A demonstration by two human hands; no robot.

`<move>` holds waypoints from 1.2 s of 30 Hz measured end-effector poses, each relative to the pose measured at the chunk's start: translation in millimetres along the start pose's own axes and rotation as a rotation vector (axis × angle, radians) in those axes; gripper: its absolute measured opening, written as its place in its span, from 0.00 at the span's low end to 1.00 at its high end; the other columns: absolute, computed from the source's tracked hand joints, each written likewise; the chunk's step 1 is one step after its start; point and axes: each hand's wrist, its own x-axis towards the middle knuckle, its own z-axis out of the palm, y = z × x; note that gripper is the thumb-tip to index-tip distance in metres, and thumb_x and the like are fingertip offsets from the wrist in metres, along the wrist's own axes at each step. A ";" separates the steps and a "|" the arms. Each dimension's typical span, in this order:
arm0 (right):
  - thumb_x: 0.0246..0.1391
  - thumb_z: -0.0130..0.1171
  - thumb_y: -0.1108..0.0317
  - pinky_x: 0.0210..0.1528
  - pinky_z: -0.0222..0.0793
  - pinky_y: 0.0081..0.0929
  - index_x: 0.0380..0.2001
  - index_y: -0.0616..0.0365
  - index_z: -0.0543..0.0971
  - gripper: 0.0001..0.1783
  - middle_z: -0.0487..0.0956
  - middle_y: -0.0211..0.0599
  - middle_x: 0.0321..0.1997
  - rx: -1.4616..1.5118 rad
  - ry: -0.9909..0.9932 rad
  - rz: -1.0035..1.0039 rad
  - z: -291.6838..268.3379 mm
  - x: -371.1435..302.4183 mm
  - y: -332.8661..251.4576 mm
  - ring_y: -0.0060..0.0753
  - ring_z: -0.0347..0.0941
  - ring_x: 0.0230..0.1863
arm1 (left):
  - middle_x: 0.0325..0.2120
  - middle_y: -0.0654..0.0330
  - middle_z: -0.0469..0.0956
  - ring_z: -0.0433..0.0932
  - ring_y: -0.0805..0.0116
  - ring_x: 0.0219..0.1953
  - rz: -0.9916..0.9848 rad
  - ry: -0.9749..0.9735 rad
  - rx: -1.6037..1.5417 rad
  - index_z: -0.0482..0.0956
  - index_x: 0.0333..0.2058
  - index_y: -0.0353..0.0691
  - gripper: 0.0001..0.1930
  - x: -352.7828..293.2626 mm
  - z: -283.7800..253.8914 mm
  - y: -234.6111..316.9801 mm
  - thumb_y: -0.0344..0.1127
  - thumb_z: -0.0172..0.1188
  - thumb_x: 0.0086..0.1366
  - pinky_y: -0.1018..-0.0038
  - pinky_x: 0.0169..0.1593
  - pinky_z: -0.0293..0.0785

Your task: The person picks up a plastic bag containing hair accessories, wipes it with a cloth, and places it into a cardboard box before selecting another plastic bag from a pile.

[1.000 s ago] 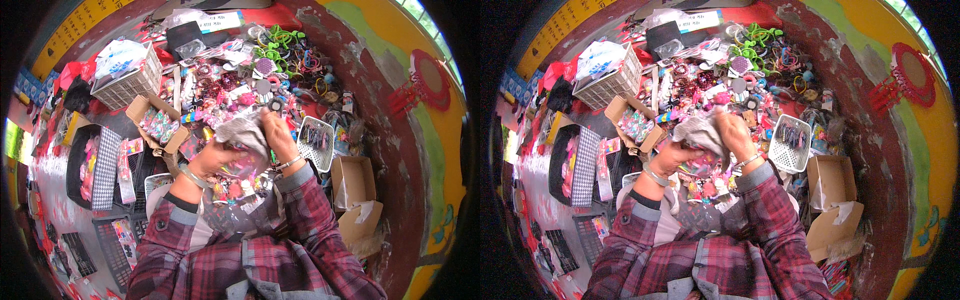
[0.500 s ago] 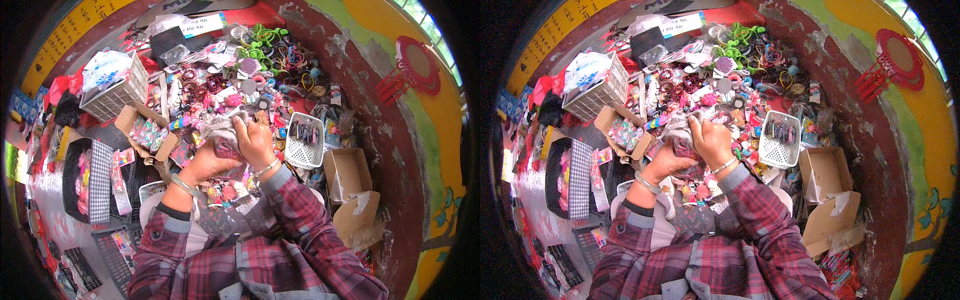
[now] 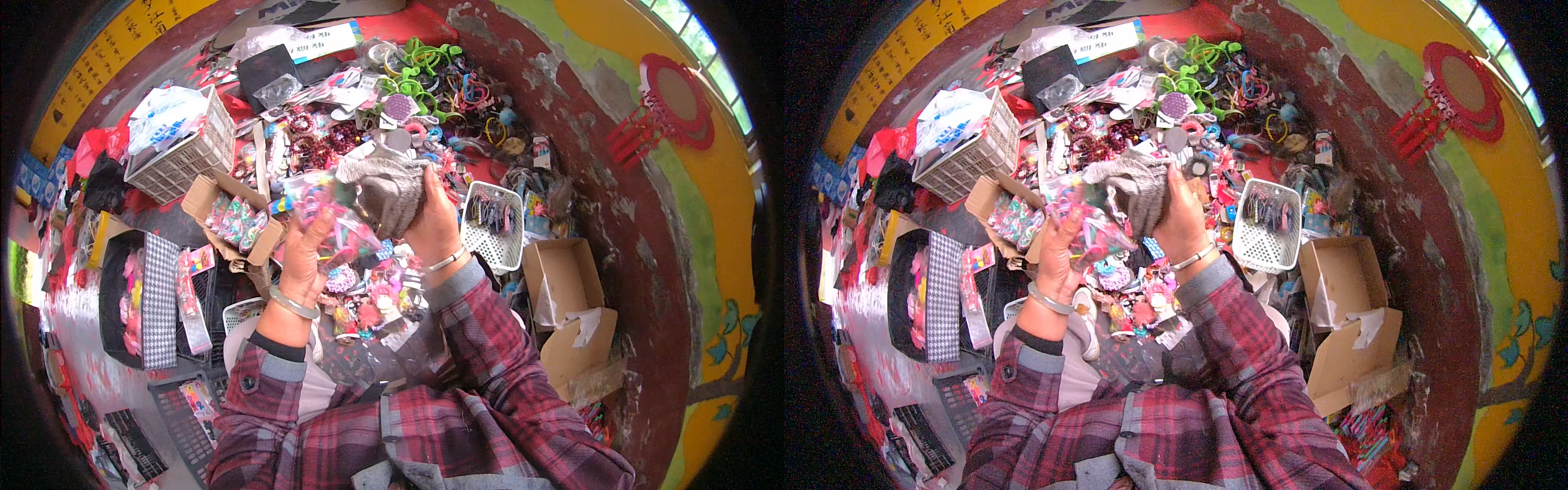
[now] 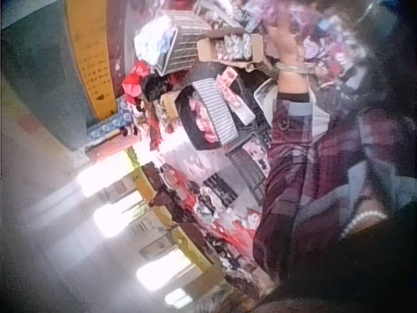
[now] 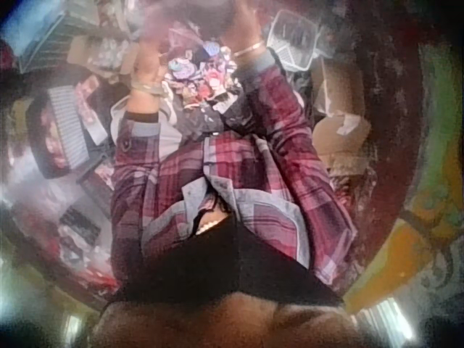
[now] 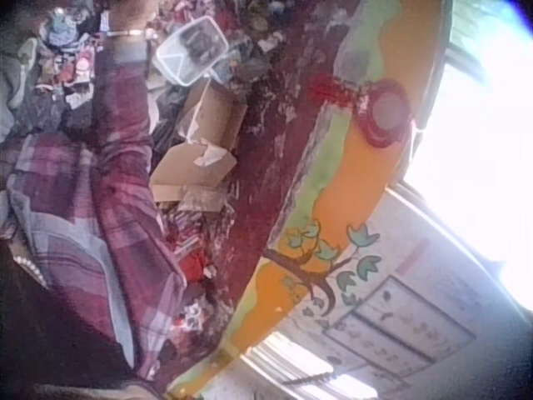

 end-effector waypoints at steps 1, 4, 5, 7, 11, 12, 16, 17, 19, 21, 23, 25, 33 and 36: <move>0.64 0.35 0.50 0.60 0.58 0.36 0.51 0.62 0.67 0.27 0.70 0.41 0.55 0.083 0.016 -0.009 -0.4 0.6 -4.3 0.37 0.66 0.56 | 0.36 0.64 0.74 0.78 0.72 0.32 0.041 0.049 -0.035 0.67 0.50 0.42 0.22 2.2 -1.4 -1.8 0.35 0.61 0.58 0.77 0.28 0.79; 0.63 0.32 0.47 0.62 0.54 0.39 0.55 0.63 0.64 0.31 0.69 0.43 0.57 0.249 0.035 -0.054 6.1 6.1 -30.1 0.42 0.64 0.57 | 0.29 0.61 0.78 0.78 0.71 0.26 0.013 0.138 -0.152 0.73 0.41 0.40 0.13 12.0 -22.9 -2.2 0.37 0.61 0.59 0.79 0.26 0.78; 0.62 0.32 0.44 0.62 0.53 0.41 0.56 0.63 0.64 0.34 0.68 0.44 0.58 0.245 -0.041 -0.091 0.8 7.5 -39.0 0.44 0.63 0.58 | 0.28 0.61 0.78 0.79 0.71 0.27 0.023 0.103 -0.181 0.74 0.40 0.40 0.13 14.8 -22.6 -3.4 0.38 0.61 0.59 0.80 0.26 0.78; 0.61 0.31 0.42 0.63 0.52 0.43 0.57 0.64 0.63 0.36 0.67 0.46 0.58 0.204 -0.010 -0.064 11.6 1.1 -46.2 0.46 0.63 0.59 | 0.34 0.62 0.77 0.79 0.69 0.31 0.059 0.044 -0.118 0.71 0.44 0.39 0.17 10.7 -18.6 0.9 0.40 0.60 0.59 0.78 0.29 0.79; 0.60 0.31 0.39 0.65 0.49 0.35 0.59 0.66 0.60 0.40 0.62 0.45 0.63 -0.134 -0.202 0.140 18.0 -11.6 -19.7 0.39 0.56 0.64 | 0.42 0.60 0.72 0.75 0.69 0.42 0.103 -0.012 -0.107 0.64 0.50 0.42 0.22 4.6 -8.3 -5.9 0.47 0.56 0.62 0.70 0.43 0.75; 0.61 0.34 0.42 0.65 0.49 0.32 0.60 0.66 0.59 0.38 0.62 0.45 0.62 -0.374 -0.280 0.088 19.6 -13.7 -4.2 0.37 0.56 0.64 | 0.43 0.59 0.72 0.74 0.69 0.43 0.099 0.019 -0.056 0.64 0.50 0.42 0.22 4.3 -4.1 -8.8 0.47 0.54 0.63 0.70 0.44 0.74; 0.57 0.51 0.62 0.66 0.43 0.32 0.63 0.62 0.54 0.34 0.53 0.54 0.66 -1.098 -0.194 -0.321 26.6 -13.7 32.5 0.43 0.47 0.68 | 0.46 0.58 0.69 0.69 0.71 0.47 0.292 -0.003 0.156 0.60 0.52 0.37 0.23 1.2 -5.9 -19.9 0.45 0.52 0.65 0.73 0.50 0.67; 0.56 0.52 0.62 0.63 0.49 0.31 0.63 0.62 0.52 0.35 0.56 0.55 0.64 -1.139 -0.140 -0.284 27.2 -15.6 34.5 0.44 0.53 0.65 | 0.46 0.58 0.69 0.69 0.71 0.48 0.368 -0.017 0.244 0.60 0.53 0.36 0.24 2.0 -4.8 -20.1 0.45 0.51 0.66 0.73 0.51 0.65; 0.55 0.54 0.62 0.58 0.58 0.30 0.63 0.63 0.51 0.37 0.62 0.55 0.61 -1.214 -0.084 -0.253 31.2 -20.6 36.3 0.45 0.63 0.60 | 0.47 0.58 0.69 0.67 0.71 0.49 0.518 -0.036 0.454 0.58 0.55 0.34 0.24 -2.5 1.3 -18.5 0.43 0.50 0.67 0.75 0.53 0.62; 0.57 0.52 0.61 0.54 0.62 0.29 0.63 0.63 0.52 0.35 0.67 0.55 0.57 -1.182 -0.034 -0.278 35.5 -24.6 38.8 0.43 0.67 0.56 | 0.47 0.57 0.68 0.67 0.70 0.49 0.514 -0.082 0.395 0.57 0.55 0.33 0.24 -4.4 0.4 -21.0 0.42 0.50 0.67 0.74 0.53 0.62; 0.58 0.50 0.62 0.52 0.64 0.28 0.62 0.64 0.55 0.32 0.71 0.54 0.53 -1.124 0.035 -0.312 36.9 -26.5 42.1 0.40 0.70 0.52 | 0.46 0.58 0.70 0.68 0.71 0.48 0.461 -0.101 0.384 0.58 0.54 0.34 0.23 -5.6 2.8 -21.8 0.42 0.50 0.66 0.75 0.53 0.63; 0.60 0.48 0.62 0.50 0.65 0.25 0.60 0.65 0.59 0.28 0.74 0.52 0.49 -1.038 0.119 -0.353 34.3 -26.7 46.1 0.36 0.72 0.49 | 0.45 0.58 0.71 0.68 0.71 0.48 0.409 -0.123 0.370 0.60 0.53 0.34 0.23 -6.7 7.0 -20.5 0.42 0.51 0.66 0.75 0.52 0.64; 0.61 0.45 0.51 0.33 0.72 0.20 0.40 0.60 0.73 0.22 0.78 0.35 0.36 -0.329 0.168 0.142 29.1 -21.1 13.7 0.23 0.75 0.33 | 0.47 0.60 0.71 0.69 0.73 0.48 0.441 -0.285 0.516 0.59 0.55 0.35 0.25 -7.7 10.6 -14.6 0.44 0.52 0.66 0.76 0.52 0.63; 0.60 0.47 0.50 0.27 0.70 0.17 0.37 0.58 0.74 0.21 0.78 0.34 0.31 -0.369 0.199 0.093 27.8 -21.8 11.0 0.23 0.73 0.26 | 0.47 0.60 0.70 0.68 0.73 0.49 0.381 -0.332 0.504 0.58 0.57 0.36 0.26 -5.5 9.2 -20.3 0.43 0.52 0.66 0.76 0.53 0.63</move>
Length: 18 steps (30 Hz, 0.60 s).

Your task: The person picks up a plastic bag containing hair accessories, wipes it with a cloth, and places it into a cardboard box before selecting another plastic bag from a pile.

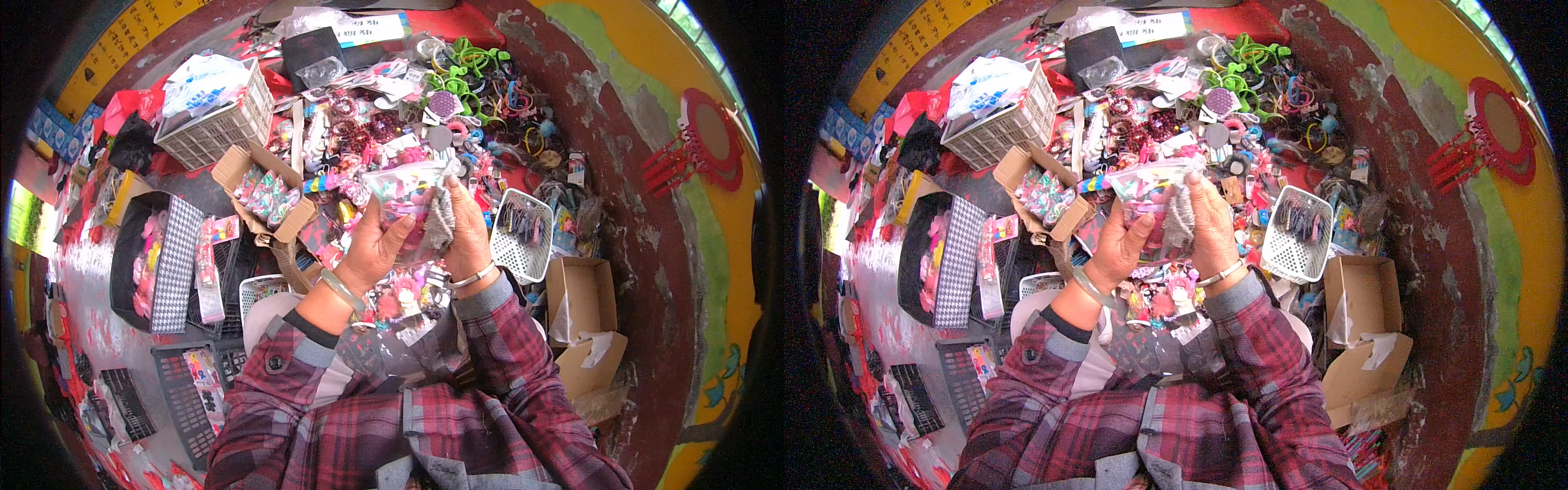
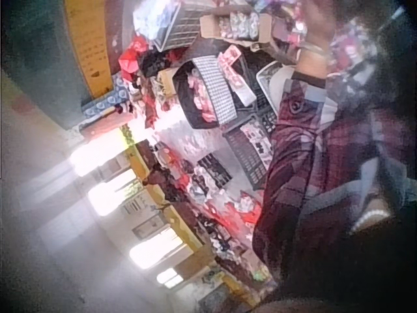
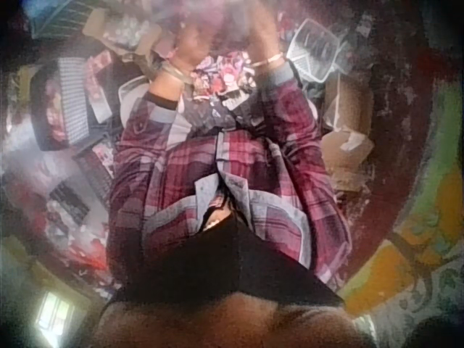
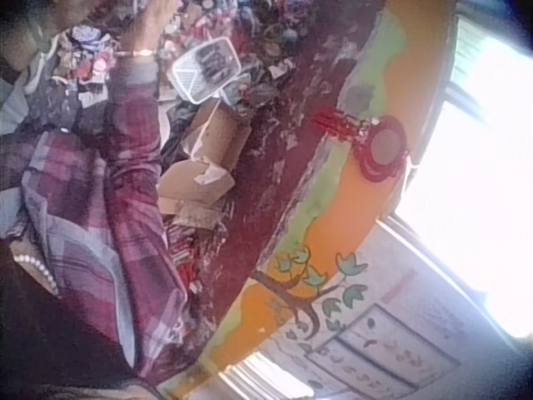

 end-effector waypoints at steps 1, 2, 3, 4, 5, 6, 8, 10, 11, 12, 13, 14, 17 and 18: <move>0.60 0.47 0.50 0.26 0.70 0.17 0.37 0.58 0.74 0.21 0.77 0.33 0.30 0.011 0.012 -0.012 0.1 -0.7 -0.2 0.23 0.73 0.25 | 0.47 0.60 0.70 0.68 0.74 0.49 -0.001 -0.003 0.005 0.57 0.57 0.36 0.26 -0.5 0.4 -0.6 0.42 0.52 0.66 0.77 0.53 0.63; 0.60 0.47 0.51 0.25 0.68 0.16 0.36 0.58 0.74 0.19 0.77 0.31 0.28 0.040 0.036 -0.058 4.2 -3.2 0.4 0.22 0.72 0.24 | 0.48 0.60 0.70 0.68 0.74 0.49 -0.003 -0.007 0.011 0.57 0.57 0.37 0.26 -1.6 1.0 -1.1 0.42 0.52 0.66 0.77 0.53 0.63; 0.60 0.46 0.52 0.24 0.68 0.16 0.36 0.58 0.74 0.19 0.76 0.30 0.28 0.021 0.028 -0.060 2.6 -3.6 1.9 0.21 0.72 0.24 | 0.48 0.60 0.70 0.68 0.74 0.49 -0.005 -0.010 0.016 0.56 0.58 0.37 0.26 -2.4 1.4 -1.8 0.42 0.52 0.66 0.77 0.53 0.63; 0.61 0.46 0.53 0.24 0.68 0.16 0.36 0.58 0.75 0.19 0.76 0.29 0.28 0.002 0.021 -0.063 -1.3 -3.2 4.3 0.21 0.72 0.24 | 0.47 0.61 0.70 0.67 0.75 0.49 0.006 -0.009 -0.015 0.59 0.56 0.36 0.25 -1.8 1.2 -3.9 0.41 0.52 0.66 0.77 0.52 0.63; 0.61 0.46 0.53 0.24 0.67 0.16 0.36 0.58 0.75 0.18 0.76 0.29 0.29 -0.017 0.013 -0.065 -6.3 -2.8 7.0 0.20 0.71 0.24 | 0.46 0.61 0.71 0.67 0.75 0.48 -0.006 0.013 -0.016 0.60 0.55 0.36 0.24 -2.0 -1.4 -6.6 0.41 0.52 0.66 0.77 0.52 0.63; 0.62 0.44 0.56 0.27 0.68 0.15 0.39 0.59 0.74 0.17 0.75 0.30 0.32 -0.219 -0.057 -0.094 -10.1 0.5 7.0 0.20 0.71 0.28 | 0.46 0.61 0.71 0.68 0.75 0.48 -0.017 0.035 -0.017 0.61 0.54 0.36 0.23 -2.5 -5.4 -9.6 0.42 0.52 0.66 0.77 0.51 0.64; 0.64 0.40 0.61 0.33 0.69 0.16 0.44 0.60 0.73 0.17 0.74 0.32 0.38 -0.345 -0.076 -0.077 -8.3 5.2 8.3 0.20 0.71 0.35 | 0.45 0.61 0.71 0.68 0.75 0.46 -0.031 0.112 -0.038 0.64 0.52 0.36 0.21 0.3 -4.3 -3.0 0.43 0.50 0.67 0.77 0.51 0.64; 0.65 0.38 0.62 0.44 0.66 0.21 0.49 0.63 0.70 0.18 0.74 0.37 0.43 -0.675 -0.109 -0.281 -9.5 7.6 22.5 0.27 0.71 0.43 | 0.45 0.62 0.71 0.68 0.75 0.46 -0.100 0.254 -0.079 0.64 0.52 0.36 0.21 2.4 -8.8 -15.0 0.44 0.49 0.67 0.77 0.51 0.64; 0.65 0.37 0.63 0.49 0.64 0.24 0.52 0.65 0.68 0.19 0.75 0.40 0.46 -0.831 -0.107 -0.387 -8.9 8.9 30.4 0.30 0.71 0.47 | 0.45 0.62 0.71 0.68 0.75 0.46 -0.133 0.331 -0.097 0.65 0.52 0.36 0.20 2.0 -11.9 -18.4 0.44 0.49 0.67 0.77 0.51 0.64; 0.65 0.38 0.64 0.49 0.64 0.25 0.51 0.66 0.68 0.19 0.75 0.42 0.45 -0.844 -0.078 -0.363 -14.2 13.9 41.3 0.32 0.71 0.46 | 0.45 0.63 0.71 0.69 0.75 0.46 -0.201 0.330 -0.219 0.65 0.51 0.37 0.19 3.8 -10.7 -12.3 0.43 0.50 0.67 0.77 0.52 0.63; 0.64 0.40 0.65 0.49 0.64 0.27 0.51 0.66 0.67 0.18 0.76 0.44 0.44 -0.857 -0.049 -0.340 -20.1 18.8 51.8 0.34 0.71 0.46 | 0.45 0.63 0.71 0.69 0.75 0.45 -0.216 0.351 -0.217 0.66 0.51 0.37 0.19 5.2 -13.5 -17.3 0.43 0.50 0.67 0.76 0.51 0.64; 0.64 0.40 0.66 0.49 0.64 0.27 0.51 0.67 0.67 0.18 0.76 0.45 0.45 -0.876 -0.066 -0.287 -17.6 18.4 51.4 0.34 0.71 0.46 | 0.44 0.63 0.71 0.69 0.75 0.45 -0.229 0.381 -0.211 0.66 0.50 0.37 0.19 7.1 -18.1 -19.6 0.43 0.50 0.67 0.76 0.50 0.66; 0.63 0.42 0.67 0.47 0.65 0.27 0.51 0.67 0.67 0.18 0.76 0.45 0.45 -0.941 -0.114 -0.209 -7.3 12.5 45.8 0.34 0.72 0.45 | 0.42 0.61 0.72 0.72 0.73 0.42 -0.275 0.488 -0.285 0.67 0.49 0.38 0.20 8.1 -28.5 -19.1 0.47 0.49 0.67 0.73 0.43 0.72; 0.63 0.42 0.67 0.47 0.66 0.27 0.51 0.67 0.67 0.17 0.76 0.44 0.45 -0.965 -0.130 -0.238 -2.3 7.9 45.2 0.33 0.72 0.44 | 0.43 0.61 0.72 0.72 0.72 0.42 -0.291 0.487 -0.346 0.67 0.49 0.37 0.20 8.8 -36.0 -22.4 0.47 0.49 0.67 0.73 0.44 0.72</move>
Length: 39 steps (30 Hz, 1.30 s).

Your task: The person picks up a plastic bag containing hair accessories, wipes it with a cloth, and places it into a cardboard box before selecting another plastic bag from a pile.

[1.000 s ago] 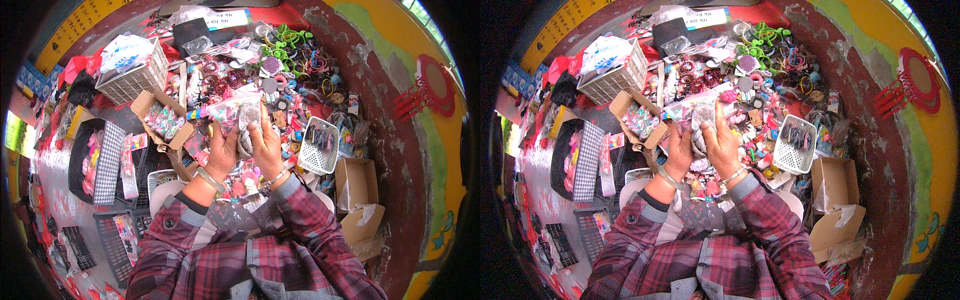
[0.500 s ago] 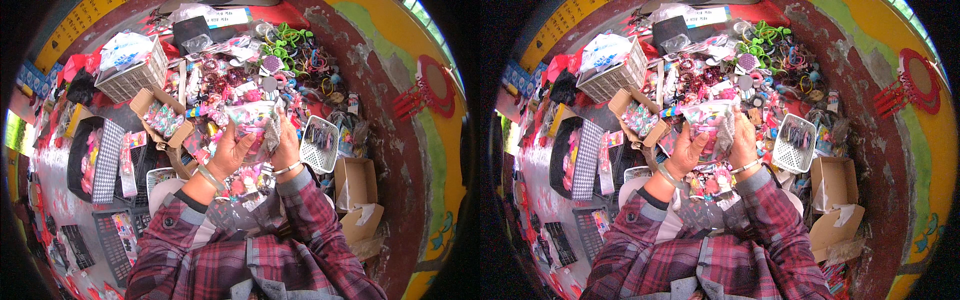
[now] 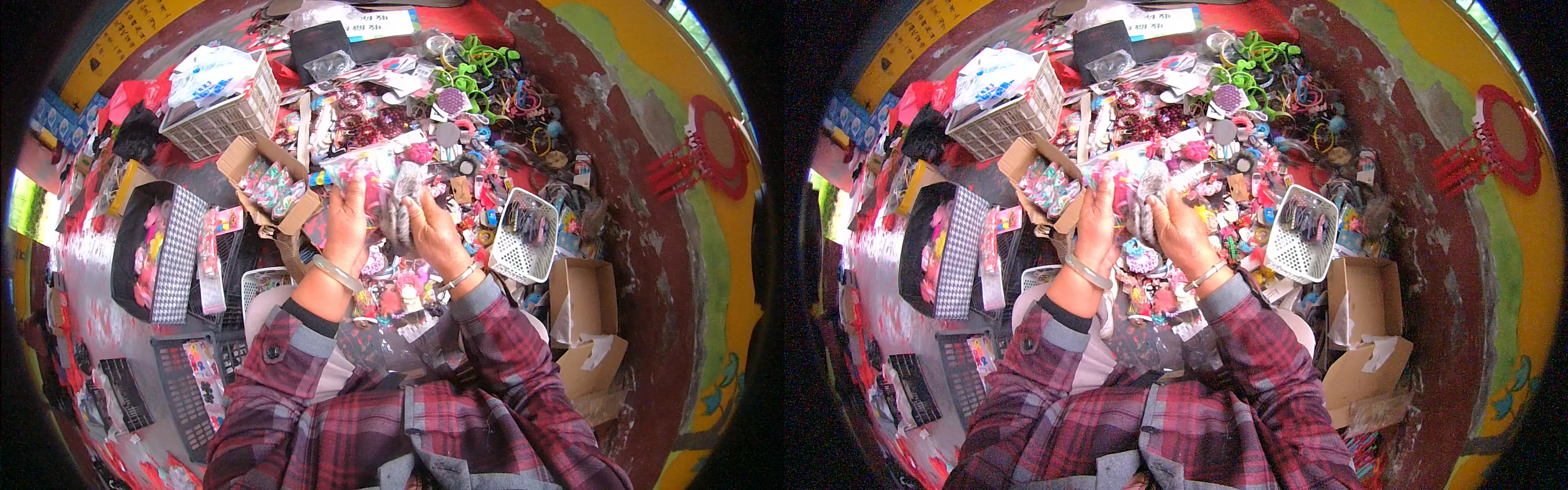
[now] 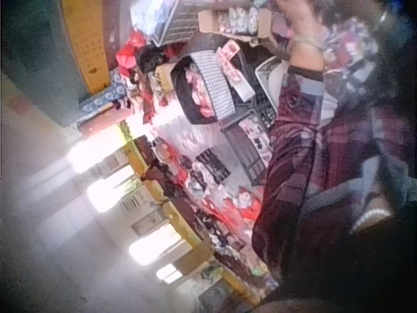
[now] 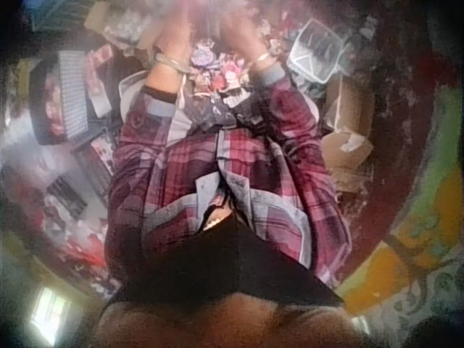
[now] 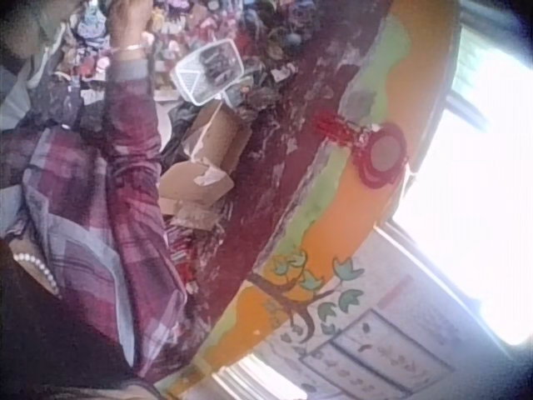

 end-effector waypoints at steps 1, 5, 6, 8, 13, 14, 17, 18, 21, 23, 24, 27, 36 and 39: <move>0.63 0.42 0.66 0.46 0.66 0.27 0.51 0.66 0.67 0.17 0.76 0.42 0.45 -0.025 -0.004 -0.032 3.0 -3.3 -5.6 0.33 0.72 0.43 | 0.43 0.60 0.72 0.72 0.72 0.43 -0.030 -0.005 -0.054 0.67 0.49 0.37 0.21 3.0 -5.3 -1.1 0.48 0.48 0.67 0.73 0.45 0.71; 0.63 0.41 0.66 0.41 0.67 0.22 0.47 0.64 0.71 0.15 0.76 0.41 0.39 0.391 0.121 0.104 14.0 -0.9 10.7 0.22 0.71 0.39 | 0.45 0.60 0.71 0.71 0.71 0.45 0.027 0.024 -0.006 0.66 0.51 0.37 0.21 -9.0 13.4 1.6 0.46 0.47 0.68 0.73 0.49 0.68; 0.63 0.40 0.68 0.39 0.67 0.20 0.43 0.63 0.72 0.14 0.75 0.39 0.35 0.585 0.169 0.177 13.2 0.2 13.3 0.22 0.72 0.36 | 0.45 0.60 0.71 0.71 0.72 0.46 0.124 0.008 0.078 0.66 0.51 0.36 0.21 -11.1 16.2 -3.3 0.46 0.47 0.68 0.74 0.50 0.67; 0.62 0.43 0.61 0.33 0.67 0.23 0.37 0.63 0.74 0.16 0.76 0.36 0.29 0.423 0.179 0.032 3.0 3.2 24.3 0.23 0.70 0.30 | 0.45 0.62 0.71 0.69 0.74 0.46 0.304 -0.064 0.253 0.65 0.52 0.36 0.21 -18.7 21.2 -4.1 0.45 0.48 0.68 0.76 0.53 0.63; 0.59 0.48 0.56 0.27 0.70 0.23 0.36 0.60 0.75 0.16 0.76 0.31 0.29 0.963 0.025 0.357 -15.3 2.6 31.1 0.27 0.73 0.27 | 0.46 0.62 0.71 0.70 0.74 0.46 0.304 -0.300 0.195 0.65 0.52 0.37 0.23 -26.2 33.2 13.4 0.47 0.49 0.66 0.75 0.52 0.65; 0.60 0.48 0.56 0.29 0.74 0.24 0.39 0.60 0.75 0.17 0.77 0.32 0.33 1.307 0.081 0.578 -8.9 12.5 31.3 0.28 0.74 0.29 | 0.46 0.62 0.71 0.70 0.74 0.47 0.277 -0.321 0.173 0.65 0.52 0.38 0.23 -28.7 33.5 18.0 0.48 0.50 0.66 0.75 0.52 0.66; 0.61 0.45 0.55 0.36 0.76 0.28 0.45 0.60 0.73 0.20 0.77 0.37 0.39 1.369 0.105 0.517 -21.8 16.4 17.4 0.32 0.76 0.36 | 0.47 0.62 0.71 0.71 0.73 0.48 -0.033 -0.324 -0.174 0.65 0.53 0.39 0.26 -30.1 32.2 24.6 0.53 0.49 0.65 0.73 0.52 0.68; 0.62 0.43 0.54 0.43 0.75 0.31 0.51 0.59 0.69 0.22 0.75 0.39 0.47 1.370 0.085 0.449 -24.9 18.0 9.5 0.34 0.75 0.43 | 0.48 0.63 0.71 0.71 0.72 0.48 -0.081 -0.299 -0.204 0.65 0.54 0.40 0.28 -28.1 28.4 21.0 0.55 0.49 0.64 0.73 0.53 0.68; 0.61 0.44 0.53 0.47 0.73 0.34 0.55 0.57 0.66 0.25 0.73 0.39 0.51 1.460 -0.023 0.406 -26.3 8.4 -26.1 0.36 0.73 0.47 | 0.47 0.64 0.71 0.71 0.73 0.48 -0.048 -0.307 -0.165 0.65 0.54 0.40 0.28 -27.6 33.8 17.3 0.56 0.49 0.64 0.73 0.52 0.67; 0.61 0.44 0.52 0.49 0.71 0.33 0.56 0.58 0.65 0.26 0.72 0.38 0.53 1.220 -0.054 0.302 -16.0 2.5 6.4 0.35 0.72 0.49 | 0.48 0.59 0.71 0.72 0.72 0.47 0.126 -0.241 0.179 0.64 0.54 0.36 0.29 -18.3 25.2 6.8 0.52 0.54 0.62 0.76 0.49 0.68; 0.61 0.44 0.52 0.50 0.71 0.32 0.55 0.59 0.65 0.26 0.72 0.39 0.52 1.072 -0.038 0.239 -14.3 1.3 4.1 0.34 0.72 0.49 | 0.48 0.58 0.71 0.72 0.72 0.45 0.239 -0.159 0.389 0.64 0.54 0.35 0.29 -11.3 17.7 1.0 0.50 0.55 0.62 0.77 0.48 0.69; 0.62 0.41 0.50 0.49 0.70 0.28 0.55 0.59 0.65 0.27 0.73 0.38 0.51 1.297 -0.023 0.289 -17.8 -0.8 -11.1 0.31 0.72 0.48 | 0.45 0.55 0.72 0.73 0.72 0.40 0.348 -0.013 0.587 0.65 0.52 0.31 0.26 -10.0 13.1 -5.8 0.44 0.56 0.63 0.78 0.44 0.70; 0.62 0.40 0.61 0.65 0.45 0.33 0.58 0.64 0.61 0.25 0.59 0.52 0.63 0.237 0.213 -0.235 19.3 -3.5 -4.7 0.46 0.52 0.65 | 0.49 0.61 0.70 0.68 0.71 0.52 -0.067 -0.217 -0.155 0.62 0.57 0.38 0.33 -27.9 30.2 0.1 0.59 0.46 0.64 0.75 0.56 0.63; 0.60 0.45 0.62 0.67 0.40 0.38 0.59 0.64 0.60 0.27 0.53 0.55 0.66 -0.073 0.195 -0.347 14.6 -6.2 -19.3 0.53 0.45 0.68 | 0.46 0.62 0.73 0.73 0.68 0.46 -0.282 -0.190 -0.313 0.67 0.54 0.42 0.32 -27.2 24.9 6.6 0.62 0.45 0.62 0.72 0.51 0.70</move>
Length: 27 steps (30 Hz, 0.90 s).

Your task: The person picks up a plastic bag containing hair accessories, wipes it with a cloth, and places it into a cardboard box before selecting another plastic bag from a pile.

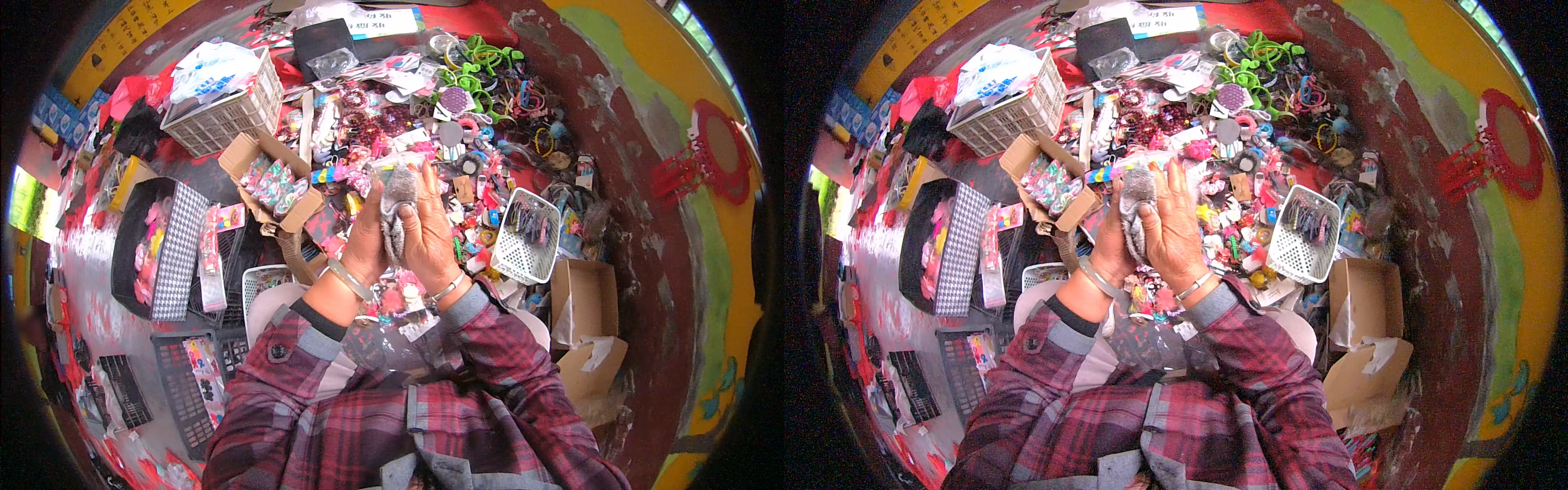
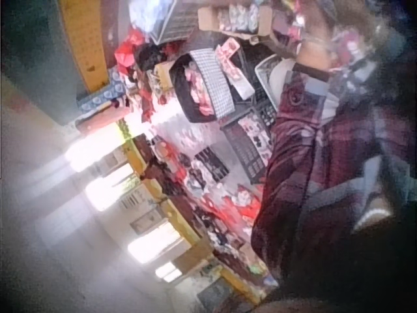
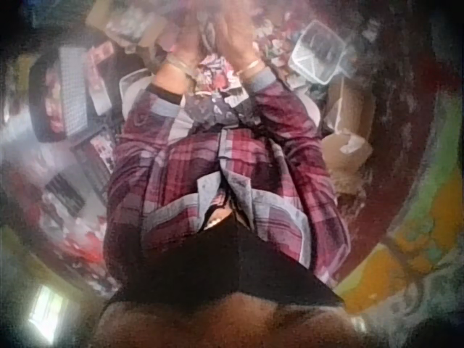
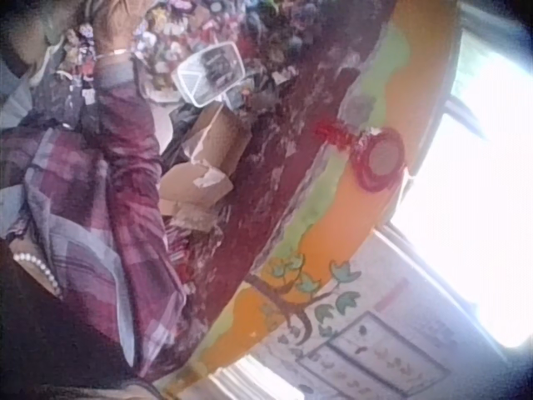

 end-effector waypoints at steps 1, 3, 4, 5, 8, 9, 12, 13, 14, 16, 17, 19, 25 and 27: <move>0.60 0.44 0.63 0.67 0.42 0.37 0.59 0.64 0.60 0.26 0.54 0.56 0.65 -0.059 0.014 0.006 -1.9 2.4 -4.0 0.54 0.47 0.67 | 0.47 0.62 0.73 0.73 0.69 0.47 0.008 -0.018 0.030 0.66 0.54 0.42 0.31 1.2 -3.1 -1.6 0.61 0.44 0.63 0.73 0.52 0.69; 0.61 0.42 0.63 0.66 0.44 0.36 0.58 0.65 0.61 0.25 0.56 0.56 0.64 -0.054 0.143 0.011 -3.4 7.0 6.4 0.53 0.49 0.66 | 0.49 0.62 0.71 0.71 0.70 0.49 0.025 -0.038 0.145 0.65 0.55 0.41 0.29 3.0 -2.8 -8.0 0.57 0.43 0.66 0.74 0.53 0.67; 0.62 0.40 0.63 0.66 0.46 0.35 0.57 0.66 0.62 0.24 0.59 0.57 0.62 0.000 0.202 0.036 -7.1 9.6 9.1 0.52 0.52 0.66 | 0.50 0.63 0.70 0.70 0.71 0.50 0.036 -0.040 0.230 0.65 0.55 0.40 0.28 2.2 -0.1 -11.7 0.56 0.42 0.67 0.74 0.54 0.66; 0.63 0.38 0.63 0.65 0.47 0.34 0.56 0.66 0.63 0.23 0.62 0.57 0.60 0.054 0.262 0.057 -11.4 14.2 8.5 0.51 0.54 0.65 | 0.52 0.63 0.68 0.68 0.73 0.52 0.077 -0.097 0.337 0.64 0.56 0.39 0.28 0.1 3.0 -13.5 0.54 0.42 0.68 0.75 0.56 0.63; 0.65 0.36 0.56 0.56 0.59 0.26 0.54 0.67 0.67 0.25 0.72 0.45 0.51 0.505 0.167 0.458 -35.8 23.8 8.5 0.32 0.67 0.52 | 0.52 0.63 0.67 0.65 0.74 0.53 0.075 -0.203 0.392 0.61 0.58 0.37 0.28 -3.5 4.4 -18.7 0.51 0.45 0.67 0.76 0.57 0.59; 0.65 0.36 0.54 0.54 0.60 0.25 0.54 0.67 0.67 0.27 0.72 0.43 0.51 0.715 0.156 0.599 -43.1 26.6 -0.8 0.29 0.67 0.51 | 0.52 0.63 0.68 0.66 0.73 0.52 0.095 -0.155 0.384 0.62 0.57 0.38 0.28 -3.9 4.3 -19.9 0.53 0.45 0.67 0.76 0.57 0.60; 0.65 0.34 0.56 0.55 0.61 0.27 0.54 0.68 0.66 0.26 0.73 0.47 0.51 0.523 0.111 0.710 -28.4 21.9 19.0 0.35 0.69 0.51 | 0.51 0.63 0.70 0.69 0.71 0.51 0.151 -0.019 0.363 0.65 0.56 0.39 0.29 -3.7 6.0 -20.1 0.56 0.45 0.66 0.74 0.55 0.64; 0.64 0.37 0.58 0.58 0.59 0.29 0.55 0.68 0.64 0.25 0.70 0.52 0.53 0.498 0.087 0.553 -16.9 13.9 27.5 0.43 0.66 0.54 | 0.48 0.63 0.72 0.72 0.70 0.48 0.113 0.035 0.244 0.66 0.54 0.40 0.28 -1.0 5.3 -17.5 0.56 0.45 0.65 0.73 0.52 0.67; 0.63 0.39 0.60 0.60 0.56 0.32 0.55 0.68 0.63 0.25 0.68 0.57 0.55 0.478 0.071 0.398 -5.7 6.2 35.8 0.50 0.64 0.57 | 0.46 0.63 0.74 0.74 0.69 0.45 0.072 0.091 0.128 0.68 0.53 0.41 0.27 3.3 3.8 -12.2 0.57 0.45 0.65 0.73 0.49 0.70; 0.61 0.43 0.62 0.63 0.52 0.34 0.57 0.69 0.61 0.26 0.64 0.60 0.58 0.274 -0.050 0.343 1.3 -2.6 22.1 0.53 0.58 0.62 | 0.42 0.62 0.76 0.77 0.68 0.41 0.050 0.144 0.017 0.70 0.50 0.42 0.27 15.5 -16.5 -4.4 0.59 0.44 0.65 0.72 0.45 0.74; 0.60 0.44 0.62 0.64 0.50 0.35 0.57 0.69 0.60 0.27 0.62 0.61 0.59 0.172 -0.052 0.213 6.9 -6.0 21.9 0.55 0.55 0.63 | 0.42 0.61 0.76 0.77 0.67 0.41 0.081 0.126 0.007 0.70 0.50 0.42 0.28 20.2 -18.6 -1.0 0.59 0.44 0.64 0.71 0.45 0.74; 0.57 0.47 0.63 0.66 0.44 0.41 0.59 0.65 0.58 0.29 0.55 0.63 0.63 -0.007 -0.112 0.069 8.2 -12.7 4.2 0.60 0.48 0.65 | 0.47 0.57 0.73 0.74 0.63 0.47 0.042 0.035 -0.138 0.66 0.53 0.41 0.29 27.8 -50.0 1.8 0.59 0.42 0.65 0.67 0.51 0.71; 0.59 0.45 0.62 0.66 0.44 0.40 0.59 0.60 0.61 0.26 0.54 0.59 0.64 -0.040 0.045 0.058 2.5 2.1 3.3 0.57 0.50 0.65 | 0.52 0.58 0.68 0.68 0.66 0.54 0.104 0.036 0.097 0.64 0.56 0.41 0.23 8.0 -15.0 -14.2 0.48 0.40 0.69 0.68 0.57 0.64; 0.62 0.42 0.62 0.64 0.49 0.34 0.58 0.62 0.63 0.24 0.61 0.54 0.61 0.155 0.146 0.200 -0.7 6.6 8.0 0.48 0.56 0.62 | 0.48 0.61 0.72 0.71 0.71 0.50 0.144 0.040 0.237 0.67 0.54 0.40 0.23 0.7 -1.8 -15.3 0.50 0.44 0.68 0.71 0.55 0.65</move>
